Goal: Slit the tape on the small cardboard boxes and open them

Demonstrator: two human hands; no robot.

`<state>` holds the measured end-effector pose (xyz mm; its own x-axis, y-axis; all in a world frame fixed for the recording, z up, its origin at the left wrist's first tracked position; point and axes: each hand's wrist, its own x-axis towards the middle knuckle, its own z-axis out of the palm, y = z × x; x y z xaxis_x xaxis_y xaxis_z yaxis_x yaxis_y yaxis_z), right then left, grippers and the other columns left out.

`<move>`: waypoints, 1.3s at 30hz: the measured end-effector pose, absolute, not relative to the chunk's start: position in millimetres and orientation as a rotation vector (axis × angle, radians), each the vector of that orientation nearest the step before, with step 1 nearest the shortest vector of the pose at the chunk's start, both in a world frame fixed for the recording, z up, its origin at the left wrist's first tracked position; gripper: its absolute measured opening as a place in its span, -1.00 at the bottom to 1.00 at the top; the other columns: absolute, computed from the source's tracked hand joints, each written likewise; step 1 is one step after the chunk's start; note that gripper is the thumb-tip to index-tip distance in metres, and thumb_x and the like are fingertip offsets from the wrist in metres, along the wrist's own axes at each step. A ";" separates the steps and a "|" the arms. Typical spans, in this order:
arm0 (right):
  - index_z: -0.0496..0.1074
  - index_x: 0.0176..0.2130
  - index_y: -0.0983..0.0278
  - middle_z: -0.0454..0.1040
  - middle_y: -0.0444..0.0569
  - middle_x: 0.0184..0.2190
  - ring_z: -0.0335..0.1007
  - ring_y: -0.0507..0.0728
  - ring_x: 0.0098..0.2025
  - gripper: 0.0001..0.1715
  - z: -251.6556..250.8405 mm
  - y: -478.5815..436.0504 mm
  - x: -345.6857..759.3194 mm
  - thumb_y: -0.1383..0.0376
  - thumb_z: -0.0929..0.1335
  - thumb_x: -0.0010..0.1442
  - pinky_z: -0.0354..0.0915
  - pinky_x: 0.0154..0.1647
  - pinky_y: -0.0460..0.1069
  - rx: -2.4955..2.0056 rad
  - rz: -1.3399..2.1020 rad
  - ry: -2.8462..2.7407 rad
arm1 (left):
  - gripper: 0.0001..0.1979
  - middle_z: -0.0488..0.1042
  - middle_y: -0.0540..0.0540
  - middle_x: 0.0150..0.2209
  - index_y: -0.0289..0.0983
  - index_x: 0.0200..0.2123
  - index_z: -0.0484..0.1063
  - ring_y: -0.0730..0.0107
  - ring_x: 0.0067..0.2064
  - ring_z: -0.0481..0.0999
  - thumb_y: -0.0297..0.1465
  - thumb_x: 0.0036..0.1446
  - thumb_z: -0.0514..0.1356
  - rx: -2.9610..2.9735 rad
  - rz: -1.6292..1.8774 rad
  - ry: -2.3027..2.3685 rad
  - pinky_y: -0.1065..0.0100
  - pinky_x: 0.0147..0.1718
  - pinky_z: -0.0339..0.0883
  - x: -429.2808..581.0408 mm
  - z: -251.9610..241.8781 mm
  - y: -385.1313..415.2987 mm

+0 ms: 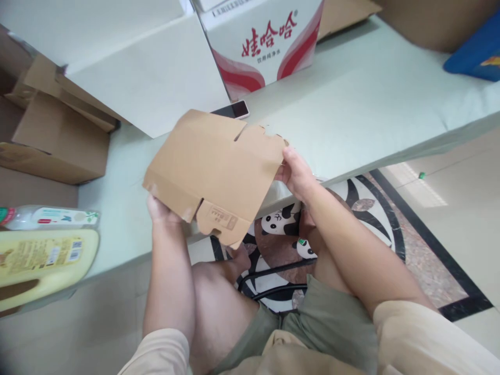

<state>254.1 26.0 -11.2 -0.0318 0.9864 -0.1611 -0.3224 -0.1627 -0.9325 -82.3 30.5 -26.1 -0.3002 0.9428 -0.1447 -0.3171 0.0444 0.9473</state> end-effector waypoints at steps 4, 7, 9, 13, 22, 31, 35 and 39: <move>0.39 -0.08 0.16 0.61 0.04 -0.12 0.55 0.29 0.00 -0.33 -9.5 18.4 242.2 -0.13 0.49 -0.08 0.53 -0.06 0.18 -1.177 1.561 -0.842 | -0.49 0.64 -0.20 -0.04 -0.17 -0.14 0.52 0.02 0.20 0.53 0.08 0.06 0.12 0.931 1.513 1.263 0.13 0.18 0.43 -75.6 -21.4 30.6; 0.41 -0.14 0.17 0.61 0.02 -0.19 0.56 0.28 -0.04 -0.42 -15.3 20.0 240.1 -0.07 0.49 -0.07 0.53 -0.07 0.18 -1.220 1.519 -0.816 | -0.31 0.61 -0.20 0.06 -0.14 -0.04 0.51 0.04 0.29 0.45 0.21 0.11 -0.09 1.013 1.507 1.215 0.11 0.24 0.39 -71.3 -15.0 26.6; 0.42 -0.19 0.17 0.59 0.00 -0.24 0.55 0.27 -0.09 -0.46 -17.3 18.6 240.7 -0.12 0.47 -0.03 0.52 -0.11 0.16 -1.202 1.482 -0.907 | -0.31 0.60 -0.20 0.08 -0.15 -0.01 0.51 0.04 0.30 0.44 0.22 0.13 -0.03 0.978 1.488 1.233 0.10 0.23 0.40 -70.5 -15.4 25.2; 0.46 -0.28 0.17 0.55 -0.01 -0.33 0.51 0.21 -0.22 -0.46 -10.1 1.6 238.3 -0.21 0.45 0.01 0.49 -0.19 0.13 -1.158 1.498 -1.180 | -0.52 0.59 -0.18 0.11 -0.18 -0.04 0.51 0.06 0.31 0.44 -0.01 0.08 0.28 0.817 1.511 1.289 0.14 0.21 0.45 -70.5 -28.1 28.0; 0.29 -0.44 0.16 0.18 -0.20 -0.61 -0.03 -0.02 -0.63 -0.55 19.7 -44.2 277.0 -0.06 0.48 -0.06 0.02 -0.63 -0.02 -1.401 1.302 -0.931 | -0.60 0.64 -0.14 -0.10 -0.19 -0.11 0.51 0.26 -0.18 0.67 -0.04 0.17 0.14 0.526 1.447 1.072 0.33 -0.31 0.54 -38.0 -15.5 29.0; 0.15 -0.47 0.09 0.36 0.00 -0.36 0.03 0.01 -0.51 -0.36 68.2 -36.5 399.3 -0.13 0.53 -0.29 -0.03 -0.53 0.12 -1.768 0.290 -0.729 | -0.76 0.49 0.00 -0.50 -0.22 -0.41 0.48 0.52 -0.59 0.46 -0.17 0.06 0.20 0.332 1.418 0.996 0.49 -0.64 0.26 -29.5 0.2 28.2; 0.06 -0.42 0.14 0.47 -0.02 -0.32 0.08 -0.07 -0.56 -0.54 107.5 76.0 425.4 -0.06 0.35 0.14 0.05 -0.55 0.01 -1.864 0.197 -0.640 | -0.77 0.47 0.00 -0.52 -0.25 -0.46 0.47 0.53 -0.60 0.45 -0.20 -0.01 0.21 0.318 1.403 1.010 0.50 -0.65 0.25 -30.8 -0.2 30.5; 0.27 -0.50 0.21 0.40 0.09 -0.57 0.25 0.02 -0.64 -0.26 110.8 163.8 426.0 0.11 -0.19 0.38 0.05 -0.61 -0.03 -2.211 0.694 -1.135 | -0.76 0.46 -0.01 -0.53 -0.27 -0.48 0.47 0.52 -0.61 0.44 -0.20 -0.01 0.19 0.311 1.428 1.023 0.49 -0.65 0.24 -33.6 0.6 36.7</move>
